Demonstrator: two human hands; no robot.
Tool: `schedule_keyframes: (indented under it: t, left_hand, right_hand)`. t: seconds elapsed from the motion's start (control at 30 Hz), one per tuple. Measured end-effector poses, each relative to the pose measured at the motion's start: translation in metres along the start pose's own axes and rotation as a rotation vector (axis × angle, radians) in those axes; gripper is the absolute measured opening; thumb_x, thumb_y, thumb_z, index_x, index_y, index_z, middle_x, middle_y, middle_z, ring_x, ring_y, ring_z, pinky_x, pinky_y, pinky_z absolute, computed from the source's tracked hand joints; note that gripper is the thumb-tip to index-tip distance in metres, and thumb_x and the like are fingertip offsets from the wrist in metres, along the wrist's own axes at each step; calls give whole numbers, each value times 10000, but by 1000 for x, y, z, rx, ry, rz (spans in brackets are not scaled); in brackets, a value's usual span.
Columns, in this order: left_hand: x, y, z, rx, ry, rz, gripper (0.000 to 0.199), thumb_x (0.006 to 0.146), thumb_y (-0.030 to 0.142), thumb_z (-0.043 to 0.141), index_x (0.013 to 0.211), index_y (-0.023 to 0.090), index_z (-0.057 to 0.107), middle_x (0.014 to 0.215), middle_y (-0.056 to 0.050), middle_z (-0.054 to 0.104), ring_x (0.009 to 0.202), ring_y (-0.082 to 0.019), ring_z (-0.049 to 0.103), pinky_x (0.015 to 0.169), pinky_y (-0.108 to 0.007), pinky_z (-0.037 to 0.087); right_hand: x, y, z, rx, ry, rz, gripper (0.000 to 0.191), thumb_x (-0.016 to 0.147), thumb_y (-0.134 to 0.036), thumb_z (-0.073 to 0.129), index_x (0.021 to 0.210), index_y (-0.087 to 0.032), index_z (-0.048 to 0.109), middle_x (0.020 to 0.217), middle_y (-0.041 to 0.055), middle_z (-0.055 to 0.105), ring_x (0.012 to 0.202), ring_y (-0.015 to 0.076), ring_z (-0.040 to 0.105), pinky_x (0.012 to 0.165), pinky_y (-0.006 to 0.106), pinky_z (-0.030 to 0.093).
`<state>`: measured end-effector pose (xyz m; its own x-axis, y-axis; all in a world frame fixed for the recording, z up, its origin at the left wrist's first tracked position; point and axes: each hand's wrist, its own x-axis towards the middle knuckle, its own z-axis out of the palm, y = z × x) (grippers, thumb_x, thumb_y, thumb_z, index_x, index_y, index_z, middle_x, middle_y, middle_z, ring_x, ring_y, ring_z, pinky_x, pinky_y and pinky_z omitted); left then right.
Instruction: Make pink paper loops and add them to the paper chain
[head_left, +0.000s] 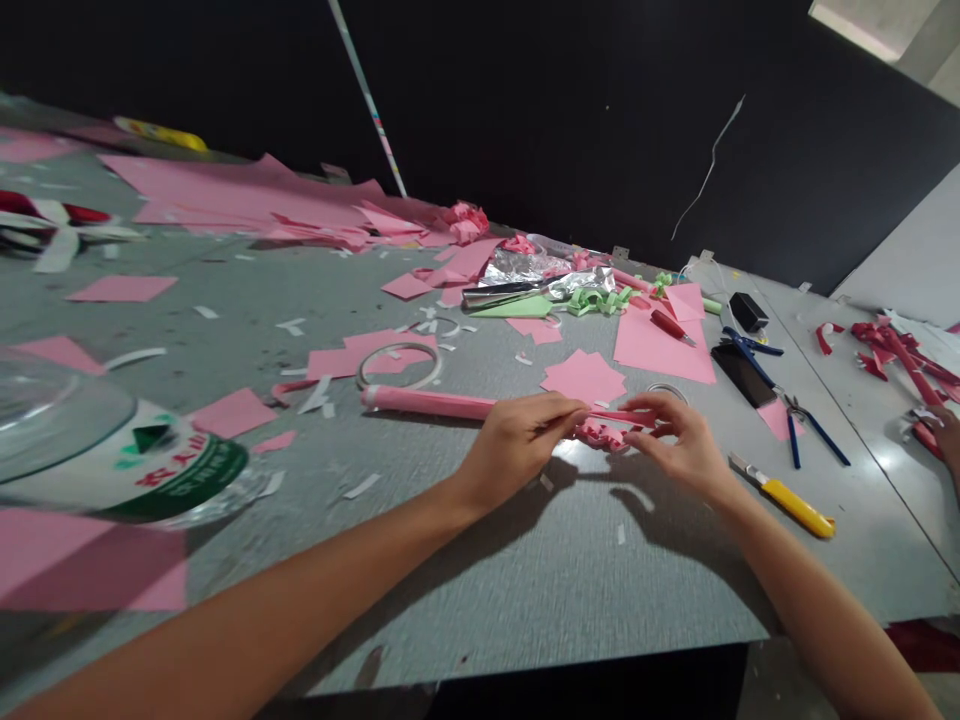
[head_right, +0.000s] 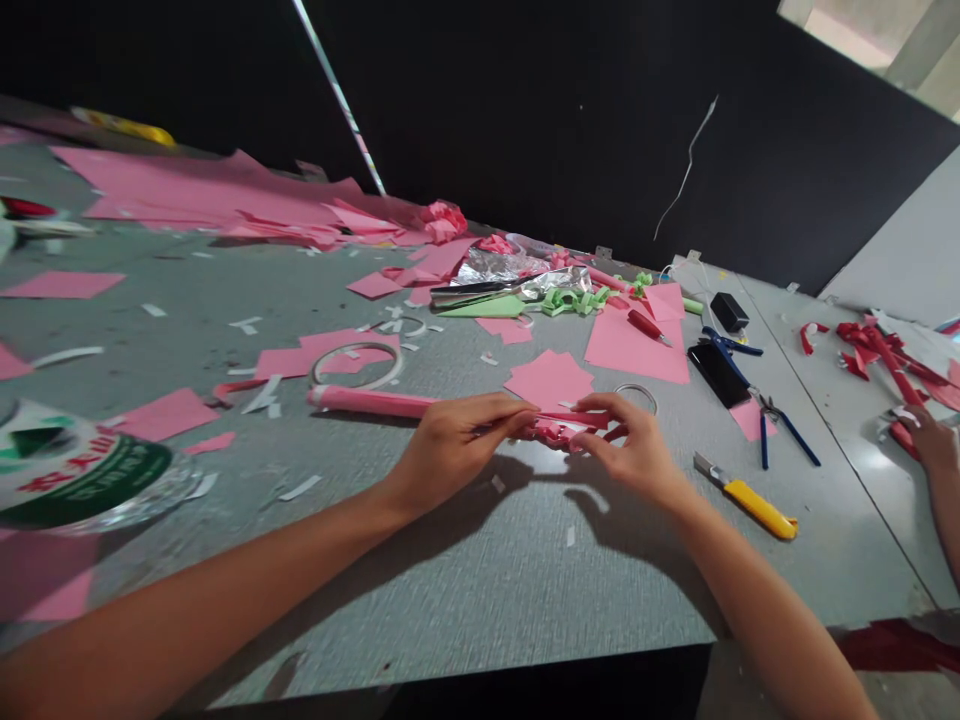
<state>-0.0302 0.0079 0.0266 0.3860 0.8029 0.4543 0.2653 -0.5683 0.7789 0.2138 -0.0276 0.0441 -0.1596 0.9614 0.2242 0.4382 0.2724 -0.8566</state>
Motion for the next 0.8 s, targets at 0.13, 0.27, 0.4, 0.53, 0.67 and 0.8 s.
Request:
schedule_keyframes:
  t: [0.13,0.27,0.4,0.53,0.67,0.8]
  left_hand:
    - [1,0,0,-4,92,-34,266,1044,362,613,954,199,803,898,-44,813,804,-199,707,790,-312,512]
    - [0,1,0,-13,106,-39,262,1039,369,622,939,205,800,901,-40,814,810,-197,711,784,-305,514]
    - [0,2,0,-20,119,-54,254,1030,375,632,943,208,803,893,-36,811,800,-196,709,787,-306,524]
    - [0,3,2,-49,127,-84,257,1025,379,637,944,205,808,911,-38,814,804,-193,715,774,-295,542]
    - [0,2,4,-45,133,-71,282,1031,393,634,916,195,800,847,-24,798,760,-184,700,742,-292,525]
    - [1,-4,4,35,110,-32,275,1048,357,616,910,182,778,845,-28,792,753,-185,697,737,-304,514]
  right_hand:
    - [0,-4,-6,-17,102,-139,155,904,-309,784,1037,-247,733,1274,121,764,1119,278,726,812,389,620]
    - [1,-3,-5,-88,137,-191,91,941,-331,742,927,-242,757,1193,131,789,1096,293,736,759,393,625]
    - [1,-1,-2,-121,173,-223,122,966,-318,715,909,-245,794,1082,112,808,1011,275,753,715,371,618]
    - [0,1,0,-138,208,-259,116,972,-263,714,935,-239,821,1048,107,818,968,262,764,725,368,621]
    - [0,2,1,-156,247,-309,126,973,-222,705,924,-225,822,1006,97,814,909,239,763,699,347,620]
    - [0,3,2,-153,254,-332,121,970,-200,708,919,-225,815,976,88,808,888,228,757,673,328,619]
